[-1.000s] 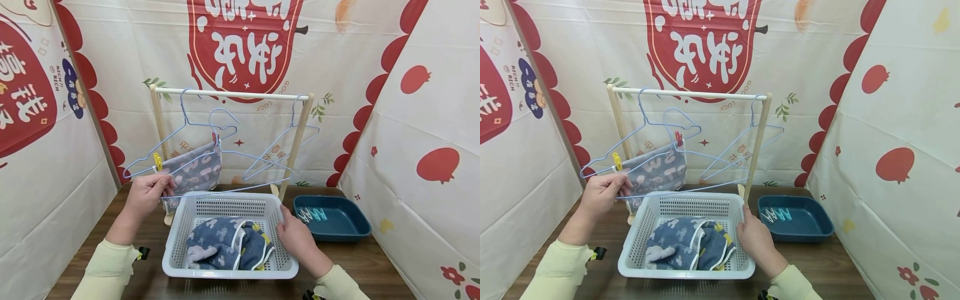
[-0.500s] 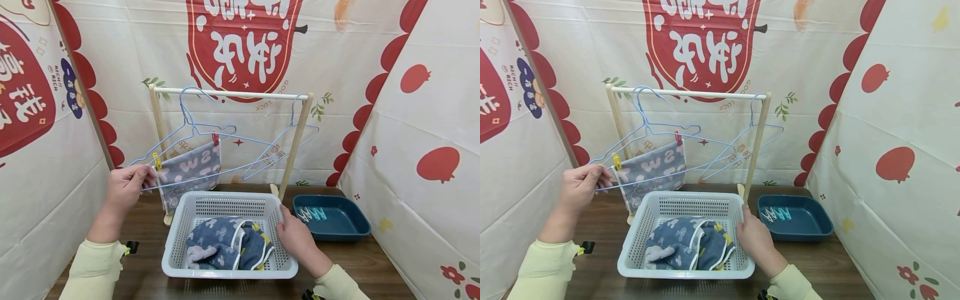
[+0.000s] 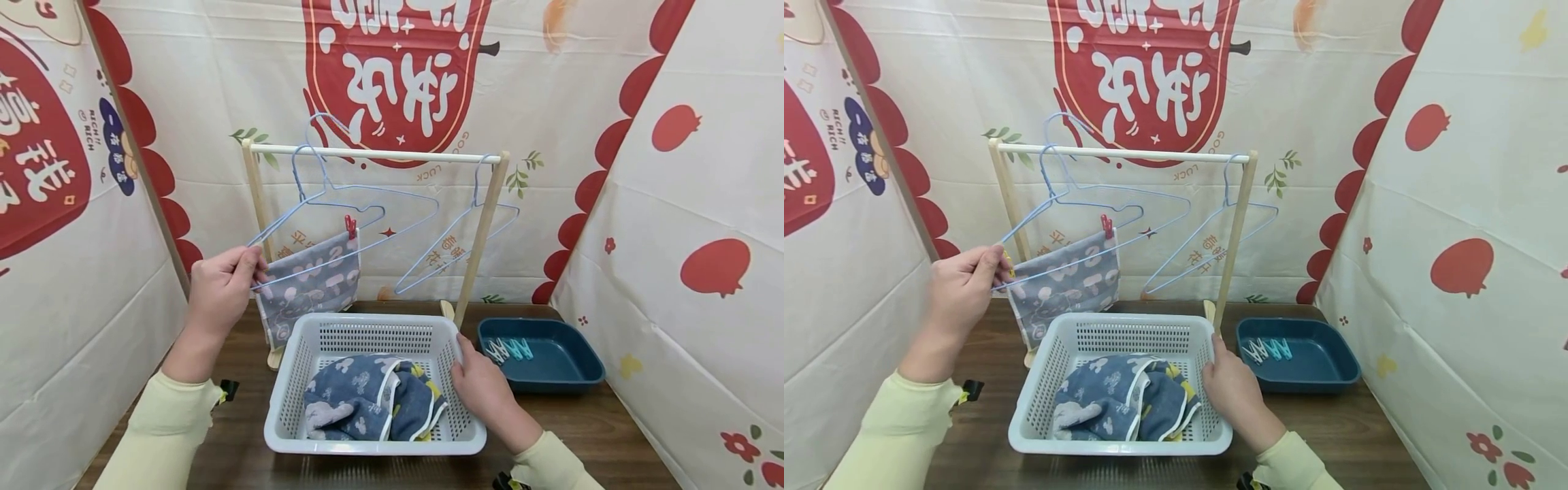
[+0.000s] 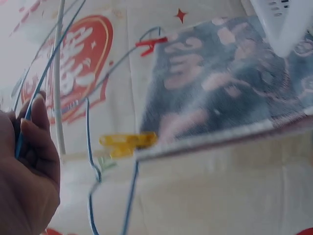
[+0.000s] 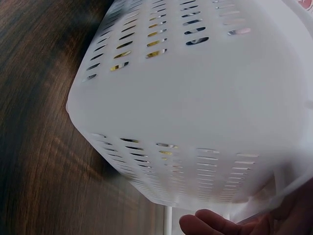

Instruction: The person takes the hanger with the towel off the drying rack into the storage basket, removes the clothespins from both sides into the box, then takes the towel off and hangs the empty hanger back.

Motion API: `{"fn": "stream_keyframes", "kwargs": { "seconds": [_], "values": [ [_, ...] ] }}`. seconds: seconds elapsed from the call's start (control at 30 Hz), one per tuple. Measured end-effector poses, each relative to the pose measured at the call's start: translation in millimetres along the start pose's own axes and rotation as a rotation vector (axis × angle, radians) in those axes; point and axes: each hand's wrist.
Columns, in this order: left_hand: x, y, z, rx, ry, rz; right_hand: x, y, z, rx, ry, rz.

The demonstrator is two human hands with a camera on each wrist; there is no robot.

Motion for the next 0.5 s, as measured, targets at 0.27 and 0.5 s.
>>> {"fn": "stream_keyframes", "kwargs": {
  "seconds": [0.27, 0.5],
  "values": [
    [-31.5, -23.1, 21.0, -0.127, -0.061, 0.034, 0.4, -0.3, 0.3, -0.002, 0.01, -0.001],
    [-50.2, -37.4, 40.5, -0.157, -0.127, -0.018, -0.3, -0.3, -1.0, 0.001, 0.015, 0.003]
  ]
}}
Point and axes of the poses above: each hand's wrist, its own y-axis away from the middle knuckle, its own x-axis out of the back of the hand, z = x × y, and after that the axes turned 14 degrees about -y, right-handed
